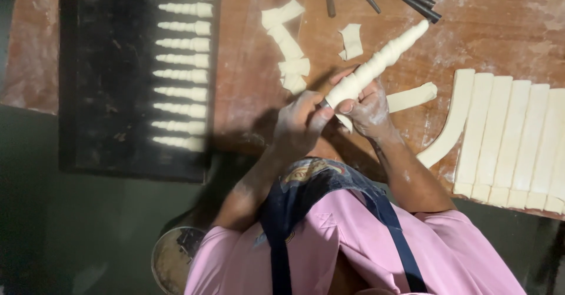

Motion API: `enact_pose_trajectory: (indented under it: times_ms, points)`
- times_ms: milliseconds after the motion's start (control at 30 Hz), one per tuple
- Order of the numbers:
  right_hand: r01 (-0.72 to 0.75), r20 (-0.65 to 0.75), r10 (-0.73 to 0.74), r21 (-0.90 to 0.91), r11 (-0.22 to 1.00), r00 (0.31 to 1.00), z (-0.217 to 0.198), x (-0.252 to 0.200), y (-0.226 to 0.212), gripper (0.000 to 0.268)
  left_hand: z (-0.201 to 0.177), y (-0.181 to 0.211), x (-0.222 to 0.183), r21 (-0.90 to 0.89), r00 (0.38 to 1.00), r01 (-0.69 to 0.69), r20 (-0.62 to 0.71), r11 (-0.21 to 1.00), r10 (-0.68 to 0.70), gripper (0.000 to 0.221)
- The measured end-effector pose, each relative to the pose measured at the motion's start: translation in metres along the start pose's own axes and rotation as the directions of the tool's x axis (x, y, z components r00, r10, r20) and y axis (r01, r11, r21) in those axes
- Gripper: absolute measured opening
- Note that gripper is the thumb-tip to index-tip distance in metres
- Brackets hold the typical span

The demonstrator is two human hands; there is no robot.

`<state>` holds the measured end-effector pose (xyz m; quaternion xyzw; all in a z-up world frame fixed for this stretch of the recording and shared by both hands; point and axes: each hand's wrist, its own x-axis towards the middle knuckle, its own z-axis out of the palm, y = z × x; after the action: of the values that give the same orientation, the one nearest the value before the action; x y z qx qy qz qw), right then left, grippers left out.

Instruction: Wrapping dough strips around metal conical molds to create cream rolls.

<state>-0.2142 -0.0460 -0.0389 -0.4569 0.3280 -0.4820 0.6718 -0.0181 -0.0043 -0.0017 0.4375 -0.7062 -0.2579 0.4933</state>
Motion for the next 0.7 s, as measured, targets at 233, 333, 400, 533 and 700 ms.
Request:
enact_pose_trajectory:
  times_ms: [233, 333, 400, 533, 700]
  points:
    - [0.028, -0.035, -0.026, 0.063, 0.998, 0.999, 0.01, 0.016, -0.003, 0.065, 0.006, -0.021, 0.003, -0.762, 0.847, 0.499, 0.331, 0.412, -0.416, 0.038]
    - [-0.029, -0.085, 0.04, 0.123, 0.992, 0.996, 0.015, 0.009, -0.004, 0.062, -0.013, 0.005, 0.015, -0.214, 0.955, 0.295, 0.1, 0.931, -0.279, 0.031]
    - [-0.052, -0.089, 0.065, 0.136, 0.989, 0.994, 0.021, 0.008, -0.011, 0.061, -0.018, 0.007, 0.017, 0.131, 0.996, 0.079, 0.041, 0.988, -0.085, 0.032]
    - [-0.098, -0.034, 0.101, 0.082, 0.992, 0.994, 0.026, 0.003, -0.016, 0.062, -0.008, -0.019, -0.001, 0.113, 0.998, 0.055, 0.035, 0.992, -0.059, 0.024]
    - [0.047, 0.027, -0.043, -0.183, 0.982, 0.999, 0.015, 0.008, -0.003, 0.063, 0.004, -0.025, -0.005, -0.532, 0.859, 0.503, 0.217, 0.681, -0.464, 0.034]
